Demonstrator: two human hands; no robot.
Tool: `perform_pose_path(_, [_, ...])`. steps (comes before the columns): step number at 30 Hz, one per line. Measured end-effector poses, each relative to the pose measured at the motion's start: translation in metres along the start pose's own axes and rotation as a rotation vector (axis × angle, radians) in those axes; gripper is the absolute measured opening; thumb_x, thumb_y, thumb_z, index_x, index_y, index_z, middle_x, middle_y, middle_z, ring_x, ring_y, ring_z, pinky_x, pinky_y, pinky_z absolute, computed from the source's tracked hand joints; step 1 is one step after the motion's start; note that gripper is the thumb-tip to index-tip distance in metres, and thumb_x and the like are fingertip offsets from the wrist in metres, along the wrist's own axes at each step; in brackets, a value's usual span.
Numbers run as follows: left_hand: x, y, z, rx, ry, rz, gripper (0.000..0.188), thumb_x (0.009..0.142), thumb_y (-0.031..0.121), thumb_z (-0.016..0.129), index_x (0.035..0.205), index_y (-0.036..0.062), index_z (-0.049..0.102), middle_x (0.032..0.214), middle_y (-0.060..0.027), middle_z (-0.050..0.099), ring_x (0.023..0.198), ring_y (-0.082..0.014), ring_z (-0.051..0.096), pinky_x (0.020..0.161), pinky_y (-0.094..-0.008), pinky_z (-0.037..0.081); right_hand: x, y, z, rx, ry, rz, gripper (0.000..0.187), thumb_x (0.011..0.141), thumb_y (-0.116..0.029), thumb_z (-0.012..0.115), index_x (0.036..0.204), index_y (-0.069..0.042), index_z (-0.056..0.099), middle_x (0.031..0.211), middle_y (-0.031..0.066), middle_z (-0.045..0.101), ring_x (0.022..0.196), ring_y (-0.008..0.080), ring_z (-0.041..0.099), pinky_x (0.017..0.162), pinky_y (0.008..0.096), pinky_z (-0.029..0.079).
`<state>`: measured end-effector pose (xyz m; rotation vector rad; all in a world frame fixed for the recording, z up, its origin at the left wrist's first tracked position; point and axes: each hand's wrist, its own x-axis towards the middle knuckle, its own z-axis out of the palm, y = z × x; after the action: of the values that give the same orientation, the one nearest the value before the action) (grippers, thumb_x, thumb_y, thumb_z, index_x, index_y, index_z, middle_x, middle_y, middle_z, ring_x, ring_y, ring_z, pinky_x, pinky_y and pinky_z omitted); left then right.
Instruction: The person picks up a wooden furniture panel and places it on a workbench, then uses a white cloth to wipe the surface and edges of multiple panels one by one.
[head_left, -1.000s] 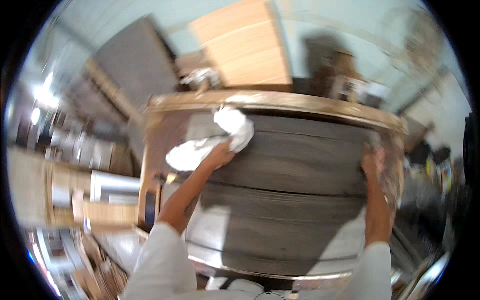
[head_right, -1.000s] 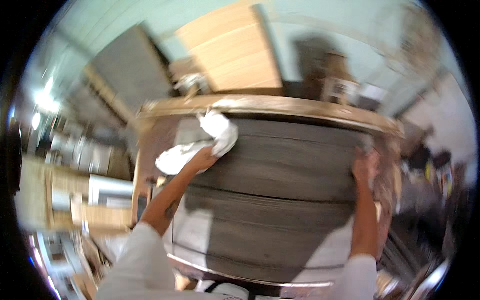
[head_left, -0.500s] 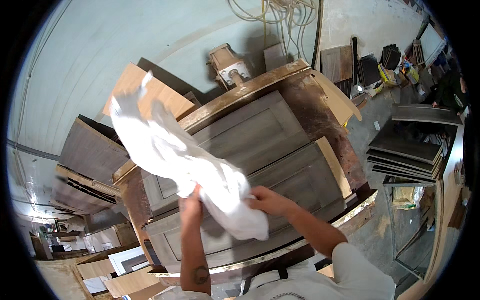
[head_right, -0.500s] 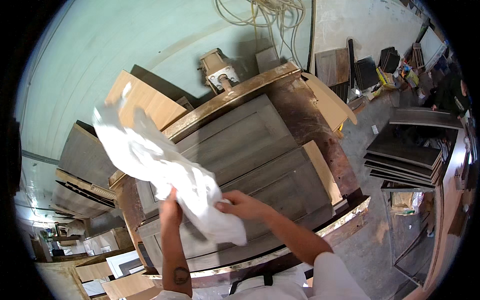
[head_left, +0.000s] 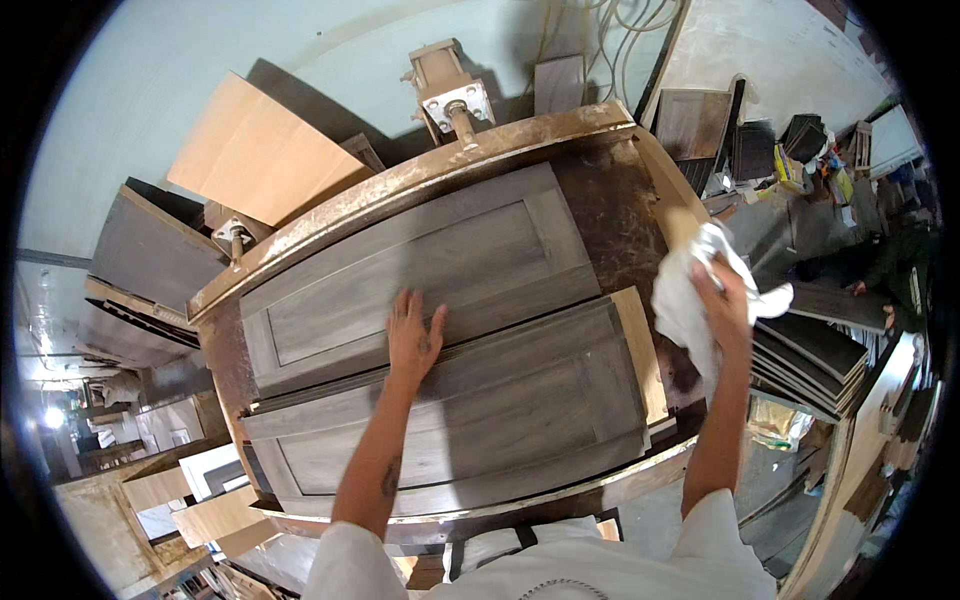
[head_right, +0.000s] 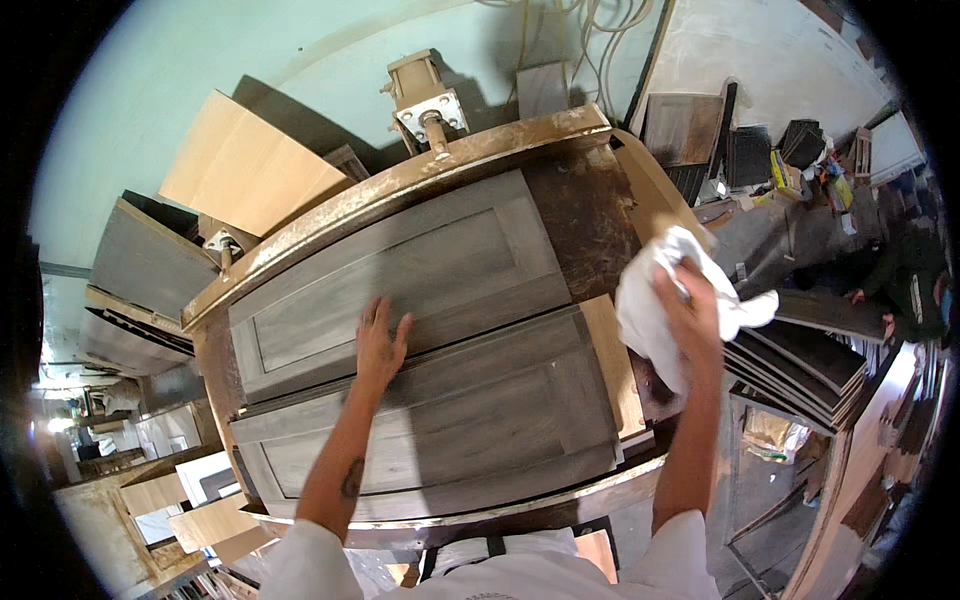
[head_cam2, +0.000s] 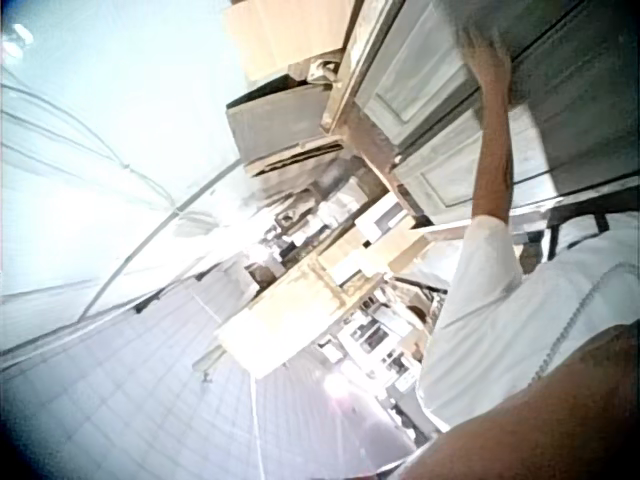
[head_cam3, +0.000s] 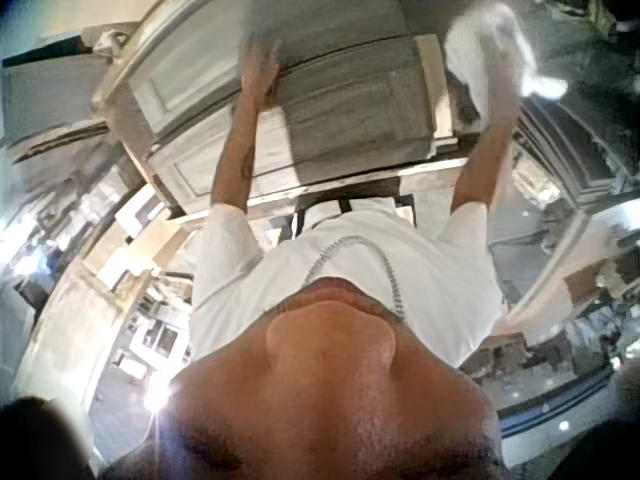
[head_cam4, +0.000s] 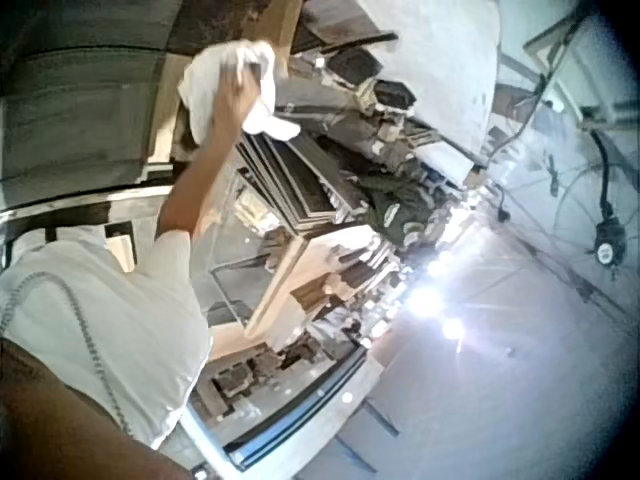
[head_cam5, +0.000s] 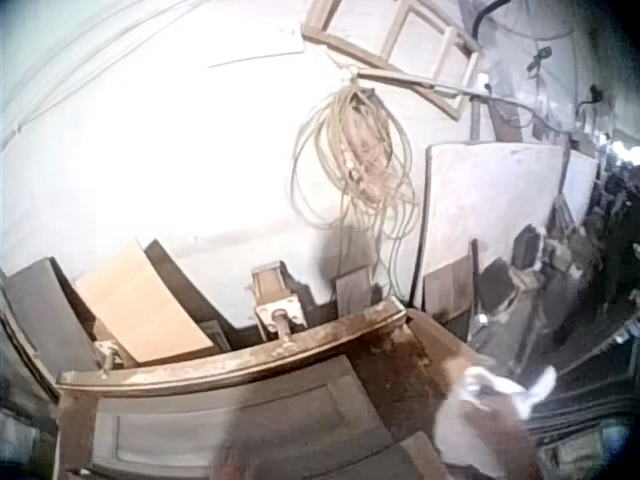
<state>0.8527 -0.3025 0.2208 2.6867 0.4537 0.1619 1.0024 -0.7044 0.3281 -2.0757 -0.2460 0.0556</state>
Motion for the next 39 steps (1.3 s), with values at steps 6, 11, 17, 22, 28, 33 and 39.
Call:
perform_pose_path(6, [0.046,-0.025,0.05,0.396,-0.237,0.205,0.067,0.093,0.049,0.035,0.144,0.0084,0.02,0.15,-0.0208,0.007,0.139,-0.0362,0.007,0.11,-0.052,0.006,0.074,0.057,0.101,-0.115,-0.49,0.227,0.064,0.08,-0.048,0.062,0.111,0.007,0.055,0.104,0.0189,0.059,0.098,0.0265,0.058,0.085,0.0318,0.044])
perform_pose_path(11, [0.05,-0.024,0.05,0.363,-0.261,0.205,0.064,0.094,0.046,0.033,0.146,0.0116,0.017,0.152,-0.0159,0.002,0.14,-0.0339,0.001,0.111,-0.0508,0.0,0.076,0.067,0.138,-0.635,-0.581,0.025,0.095,0.067,-0.063,0.068,0.117,0.014,0.044,0.118,0.0332,0.047,0.106,0.041,0.053,0.087,0.039,0.046])
perform_pose_path(17, [0.057,-0.025,0.052,0.363,-0.202,0.217,0.062,0.093,0.046,0.034,0.144,0.0121,0.022,0.152,-0.0143,0.007,0.14,-0.0324,0.005,0.112,-0.0486,0.002,0.077,0.058,0.169,-0.882,-0.525,-0.018,0.109,0.061,-0.075,0.061,0.113,0.019,0.043,0.113,0.039,0.045,0.098,0.0449,0.057,0.075,0.0418,0.052])
perform_pose_path(22, [0.053,-0.028,0.056,0.372,-0.2,0.217,0.062,0.093,0.046,0.034,0.145,0.0136,0.022,0.152,-0.0141,0.007,0.14,-0.0324,0.005,0.112,-0.0493,0.003,0.074,0.061,0.18,-0.934,-0.477,-0.044,0.112,0.06,-0.078,0.059,0.115,0.018,0.044,0.115,0.0392,0.044,0.099,0.0442,0.058,0.074,0.0407,0.053])
perform_pose_path(28, [0.05,-0.028,0.057,0.391,-0.193,0.226,0.063,0.092,0.045,0.037,0.145,0.0148,0.021,0.151,-0.0139,0.008,0.14,-0.0316,0.006,0.111,-0.0497,0.003,0.077,0.071,0.171,-0.845,-0.488,0.036,0.106,0.061,-0.075,0.061,0.124,0.007,0.042,0.126,0.0322,0.041,0.108,0.044,0.053,0.083,0.0458,0.049])
perform_pose_path(33, [0.05,-0.031,0.057,0.375,-0.169,0.248,0.061,0.094,0.043,0.036,0.145,0.0147,0.022,0.152,-0.0126,0.007,0.14,-0.0321,0.007,0.112,-0.0483,0.005,0.075,0.078,0.168,-0.749,-0.428,-0.005,0.078,0.073,-0.063,0.06,0.121,-0.003,0.048,0.122,0.0246,0.046,0.099,0.0406,0.058,0.077,0.0459,0.05])
perform_pose_path(39, [0.05,-0.029,0.054,0.379,-0.186,0.228,0.061,0.093,0.042,0.038,0.145,0.0153,0.02,0.152,-0.0126,0.008,0.14,-0.032,0.007,0.112,-0.0481,0.005,0.078,0.098,0.162,-0.702,-0.418,-0.147,0.051,0.078,-0.037,0.066,0.116,-0.006,0.051,0.121,0.0196,0.049,0.097,0.0377,0.058,0.075,0.0449,0.051])
